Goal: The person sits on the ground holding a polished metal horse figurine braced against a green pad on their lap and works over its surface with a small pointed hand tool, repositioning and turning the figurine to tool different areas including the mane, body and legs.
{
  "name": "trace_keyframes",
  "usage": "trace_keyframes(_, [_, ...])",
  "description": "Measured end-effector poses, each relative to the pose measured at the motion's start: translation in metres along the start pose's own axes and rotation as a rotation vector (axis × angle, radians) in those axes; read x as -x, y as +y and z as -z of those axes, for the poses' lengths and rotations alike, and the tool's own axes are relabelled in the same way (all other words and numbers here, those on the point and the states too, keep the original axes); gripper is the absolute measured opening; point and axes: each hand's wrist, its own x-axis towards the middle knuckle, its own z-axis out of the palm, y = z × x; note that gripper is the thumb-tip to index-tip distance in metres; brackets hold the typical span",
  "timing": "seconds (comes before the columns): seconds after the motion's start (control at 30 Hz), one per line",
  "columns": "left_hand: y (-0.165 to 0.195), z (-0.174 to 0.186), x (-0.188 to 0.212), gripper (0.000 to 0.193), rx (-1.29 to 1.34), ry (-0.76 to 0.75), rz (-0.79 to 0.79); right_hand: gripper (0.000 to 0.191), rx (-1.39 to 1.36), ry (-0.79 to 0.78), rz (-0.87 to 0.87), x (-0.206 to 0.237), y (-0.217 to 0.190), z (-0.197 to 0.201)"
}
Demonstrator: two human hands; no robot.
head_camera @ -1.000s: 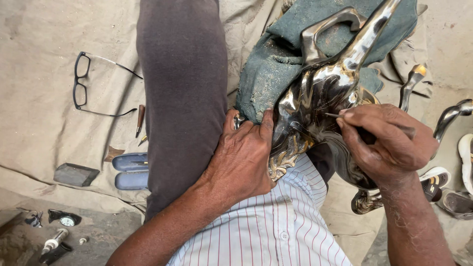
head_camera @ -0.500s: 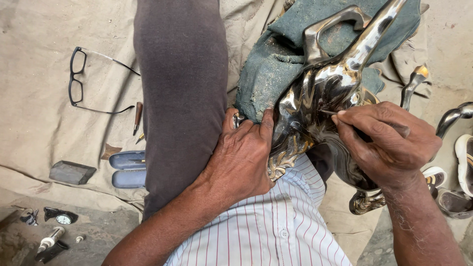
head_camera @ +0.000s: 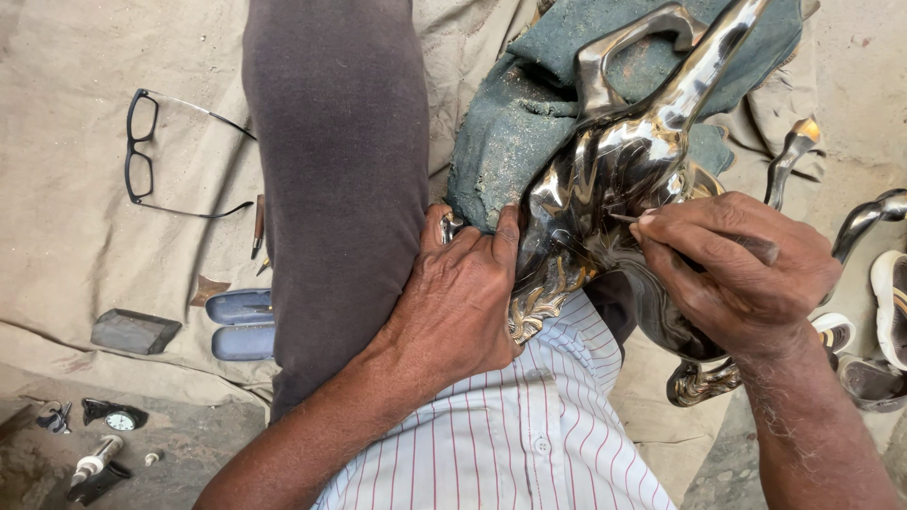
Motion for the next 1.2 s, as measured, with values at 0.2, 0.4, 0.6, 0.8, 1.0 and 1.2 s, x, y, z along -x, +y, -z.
trace_keyframes(0.2, [0.000, 0.000, -0.001, 0.112, -0.012, -0.021, 0.005, 0.016, 0.012, -0.044, 0.035, -0.001, 0.002, 0.004])
trace_keyframes(0.4, [0.000, -0.001, -0.001, 0.114, -0.004, -0.018, 0.004, 0.015, 0.026, -0.055, 0.057, 0.003, 0.004, 0.004])
trace_keyframes(0.6, [-0.001, -0.003, -0.002, 0.113, 0.012, 0.016, -0.002, 0.015, 0.028, -0.064, 0.053, 0.009, 0.006, 0.004])
trace_keyframes(0.8, [-0.002, -0.001, -0.001, 0.107, 0.005, 0.002, -0.021, 0.012, 0.039, -0.066, 0.087, 0.014, 0.007, 0.003])
trace_keyframes(1.0, [-0.001, -0.001, 0.000, 0.109, 0.024, 0.034, -0.006, 0.007, -0.037, 0.060, 0.138, 0.025, 0.016, -0.008])
trace_keyframes(1.2, [0.000, -0.002, -0.001, 0.102, 0.003, 0.090, -0.015, 0.011, -0.198, 0.325, -0.304, 0.050, 0.011, -0.007])
